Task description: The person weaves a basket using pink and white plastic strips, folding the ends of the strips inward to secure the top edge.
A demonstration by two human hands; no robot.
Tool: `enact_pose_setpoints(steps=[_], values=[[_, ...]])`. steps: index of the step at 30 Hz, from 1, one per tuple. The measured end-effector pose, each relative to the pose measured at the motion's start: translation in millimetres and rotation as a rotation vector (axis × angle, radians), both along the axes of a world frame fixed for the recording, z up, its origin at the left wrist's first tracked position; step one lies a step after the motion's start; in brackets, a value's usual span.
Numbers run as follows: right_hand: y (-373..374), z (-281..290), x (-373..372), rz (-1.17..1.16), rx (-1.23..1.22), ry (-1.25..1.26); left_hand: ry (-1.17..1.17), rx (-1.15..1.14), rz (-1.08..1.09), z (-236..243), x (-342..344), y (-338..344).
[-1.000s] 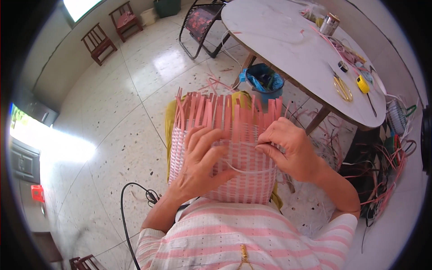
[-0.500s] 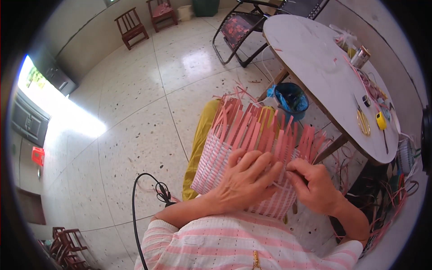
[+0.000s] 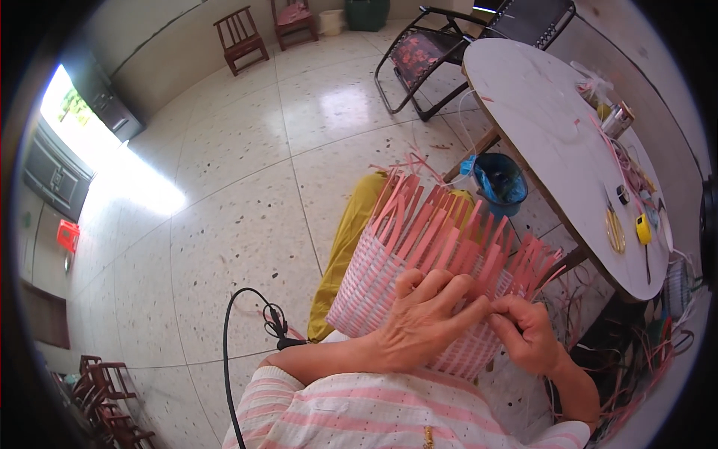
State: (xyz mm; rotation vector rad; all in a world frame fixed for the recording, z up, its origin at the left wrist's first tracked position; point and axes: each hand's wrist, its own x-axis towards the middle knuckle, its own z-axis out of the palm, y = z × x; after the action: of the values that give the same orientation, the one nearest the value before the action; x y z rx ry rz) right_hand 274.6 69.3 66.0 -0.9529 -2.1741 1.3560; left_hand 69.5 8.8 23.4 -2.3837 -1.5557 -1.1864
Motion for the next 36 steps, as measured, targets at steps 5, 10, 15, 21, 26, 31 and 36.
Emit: enact_pose_setpoints(steps=[5,10,15,21,26,31,36], values=[[0.7,-2.0,3.6,0.026,-0.013,0.034,0.007,-0.022,-0.003,-1.3,0.4,-0.5],[2.0,-4.9,6.7,0.044,-0.022,0.05,0.009,-0.022,-0.003,-3.1,1.0,0.0],[3.5,-0.2,8.7,0.066,-0.048,0.041,0.012,-0.014,0.015,-3.6,2.4,-0.7],[2.5,3.3,8.4,0.088,-0.053,0.046,0.026,0.01,0.037,-1.0,2.6,-2.5],[1.4,8.1,7.7,0.021,-0.058,-0.033,-0.038,-0.023,-0.095,2.8,-11.0,5.4],[8.2,1.0,4.4,0.075,-0.194,0.071,-0.251,0.01,-0.12,-2.0,-24.2,10.9],[13.1,2.5,5.0,0.105,-0.187,0.071,-0.228,0.01,-0.21,-4.9,-37.8,14.7]])
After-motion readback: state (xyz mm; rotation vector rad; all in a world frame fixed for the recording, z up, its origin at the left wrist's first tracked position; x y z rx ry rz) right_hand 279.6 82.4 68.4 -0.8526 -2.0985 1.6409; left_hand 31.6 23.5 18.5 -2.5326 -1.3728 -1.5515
